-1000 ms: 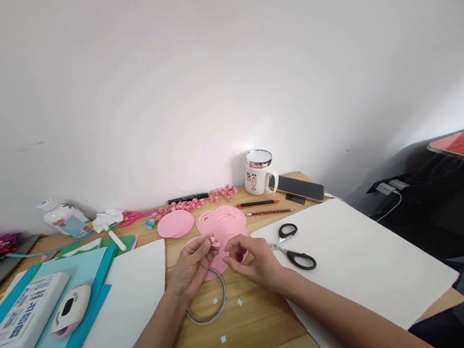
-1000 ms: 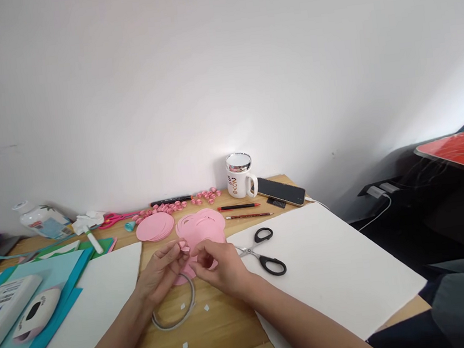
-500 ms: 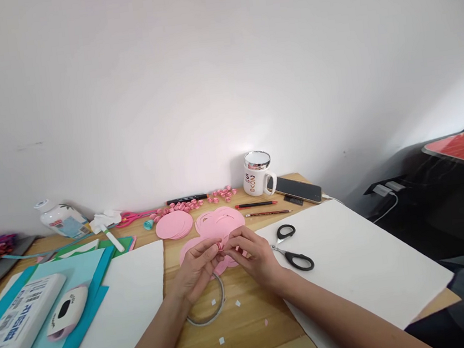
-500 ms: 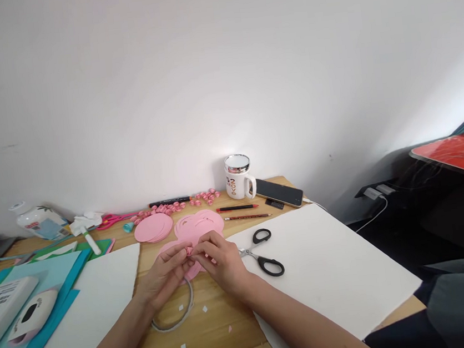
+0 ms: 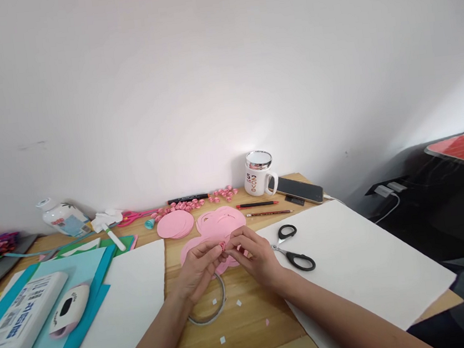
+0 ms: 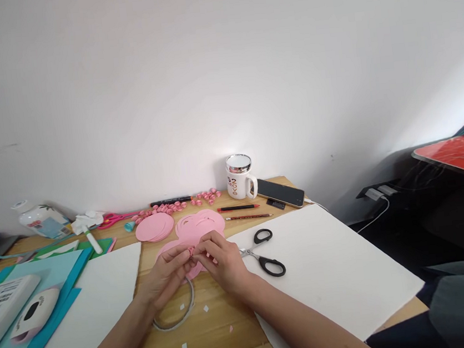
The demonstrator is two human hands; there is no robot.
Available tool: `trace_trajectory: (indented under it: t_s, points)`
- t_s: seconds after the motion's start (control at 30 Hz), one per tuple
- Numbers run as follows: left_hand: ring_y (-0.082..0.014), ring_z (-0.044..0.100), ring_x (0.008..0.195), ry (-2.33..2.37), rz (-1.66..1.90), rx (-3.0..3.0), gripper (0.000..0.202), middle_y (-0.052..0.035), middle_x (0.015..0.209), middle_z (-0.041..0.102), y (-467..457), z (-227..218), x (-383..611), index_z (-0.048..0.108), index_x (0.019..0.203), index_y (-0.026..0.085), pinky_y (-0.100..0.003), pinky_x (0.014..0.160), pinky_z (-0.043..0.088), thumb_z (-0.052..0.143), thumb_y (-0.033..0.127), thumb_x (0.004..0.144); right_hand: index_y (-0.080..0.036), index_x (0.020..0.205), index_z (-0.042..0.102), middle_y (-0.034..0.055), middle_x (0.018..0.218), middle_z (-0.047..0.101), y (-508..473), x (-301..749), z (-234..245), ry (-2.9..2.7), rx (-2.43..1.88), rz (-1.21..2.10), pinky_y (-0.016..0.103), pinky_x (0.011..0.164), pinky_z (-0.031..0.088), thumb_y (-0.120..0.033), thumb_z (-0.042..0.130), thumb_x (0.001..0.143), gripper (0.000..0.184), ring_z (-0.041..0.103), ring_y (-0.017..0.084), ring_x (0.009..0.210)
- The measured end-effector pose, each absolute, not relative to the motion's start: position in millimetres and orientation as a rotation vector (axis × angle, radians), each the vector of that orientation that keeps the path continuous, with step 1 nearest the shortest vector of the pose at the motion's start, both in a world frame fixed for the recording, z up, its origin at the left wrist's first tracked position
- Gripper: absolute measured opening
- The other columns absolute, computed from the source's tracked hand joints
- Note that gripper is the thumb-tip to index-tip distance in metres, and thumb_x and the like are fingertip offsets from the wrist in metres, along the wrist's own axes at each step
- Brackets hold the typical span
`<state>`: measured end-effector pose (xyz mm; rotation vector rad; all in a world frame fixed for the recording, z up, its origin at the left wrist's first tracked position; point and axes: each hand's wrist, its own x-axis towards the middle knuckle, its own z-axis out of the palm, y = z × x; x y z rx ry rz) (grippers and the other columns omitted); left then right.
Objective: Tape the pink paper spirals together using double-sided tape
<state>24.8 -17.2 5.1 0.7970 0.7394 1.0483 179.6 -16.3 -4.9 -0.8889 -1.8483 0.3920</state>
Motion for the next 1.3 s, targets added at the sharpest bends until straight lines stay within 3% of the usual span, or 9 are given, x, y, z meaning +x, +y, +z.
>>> trace_trajectory:
  t_s: [0.2,0.37,0.53,0.67,0.8,1.07,1.3]
  points:
    - [-0.0141,0.057,0.072,0.756,1.027,0.844,0.009,-0.0062,0.076,0.067,-17.1,7.7,24.1,0.07,0.074,0.011,-0.027,0.072,0.044,0.069,0.018,0.067,-0.02,0.077,0.057,0.0029,0.077,0.056,-17.1,179.9,-4.0,-1.782,-0.892,0.508,0.02,0.051,0.043,-0.024,0.052,0.081,0.007,0.054,0.011,0.063]
    - [-0.013,0.056,0.067,0.773,0.952,0.87,0.008,-0.0048,0.071,0.066,-16.8,10.1,18.8,0.069,0.071,0.012,-0.026,0.067,0.044,0.071,0.017,0.066,-0.019,0.077,0.055,-0.0004,0.069,0.058,-13.5,181.1,-0.5,-1.495,-0.874,1.028,0.022,0.053,0.046,-0.034,0.07,0.065,0.024,0.054,0.01,0.057]
    - [-0.013,0.057,0.065,0.812,0.95,0.935,0.01,-0.0045,0.069,0.065,-17.3,11.6,18.9,0.069,0.072,0.012,-0.025,0.062,0.044,0.071,0.019,0.066,-0.016,0.07,0.059,0.0,0.059,0.063,-8.6,181.3,3.0,-1.338,-0.788,1.534,0.024,0.054,0.048,-0.041,0.069,0.065,0.028,0.059,0.012,0.054]
    - [-0.0121,0.056,0.062,0.884,1.047,0.99,0.011,-0.0033,0.065,0.064,-17.3,10.9,24.4,0.068,0.071,0.012,-0.024,0.061,0.045,0.071,0.019,0.064,-0.015,0.074,0.061,0.0001,0.059,0.063,-7.5,181.3,3.8,-1.292,-0.815,1.533,0.025,0.058,0.05,-0.041,0.064,0.07,0.027,0.061,0.012,0.056]
    - [-0.0128,0.058,0.06,0.958,1.094,1.038,0.014,-0.0035,0.065,0.065,-16.1,5.9,25.9,0.068,0.072,0.012,-0.024,0.059,0.046,0.07,0.024,0.065,-0.015,0.077,0.06,0.0008,0.066,0.066,-7.3,180.5,0.6,-1.278,-0.779,1.582,0.027,0.063,0.05,-0.035,0.07,0.064,0.026,0.063,0.014,0.062]
    - [-0.0173,0.063,0.069,1.049,1.101,1.124,0.022,-0.0054,0.075,0.07,-16.6,5.4,25.3,0.068,0.08,0.014,-0.029,0.067,0.05,0.072,0.024,0.061,-0.014,0.077,0.061,0.0023,0.066,0.066,-5.1,179.9,-2.9,-1.238,-0.793,1.581,0.029,0.064,0.05,-0.036,0.068,0.066,0.025,0.063,0.015,0.061]
    - [-0.0136,0.06,0.058,1.071,1.125,1.117,0.017,-0.0017,0.062,0.066,-17.5,6.1,27.5,0.064,0.073,0.014,-0.025,0.059,0.05,0.072,0.023,0.061,-0.015,0.077,0.064,0.001,0.063,0.065,-5.4,178.1,-4.9,-1.279,-0.812,1.509,0.028,0.062,0.051,-0.035,0.069,0.065,0.024,0.062,0.014,0.059]
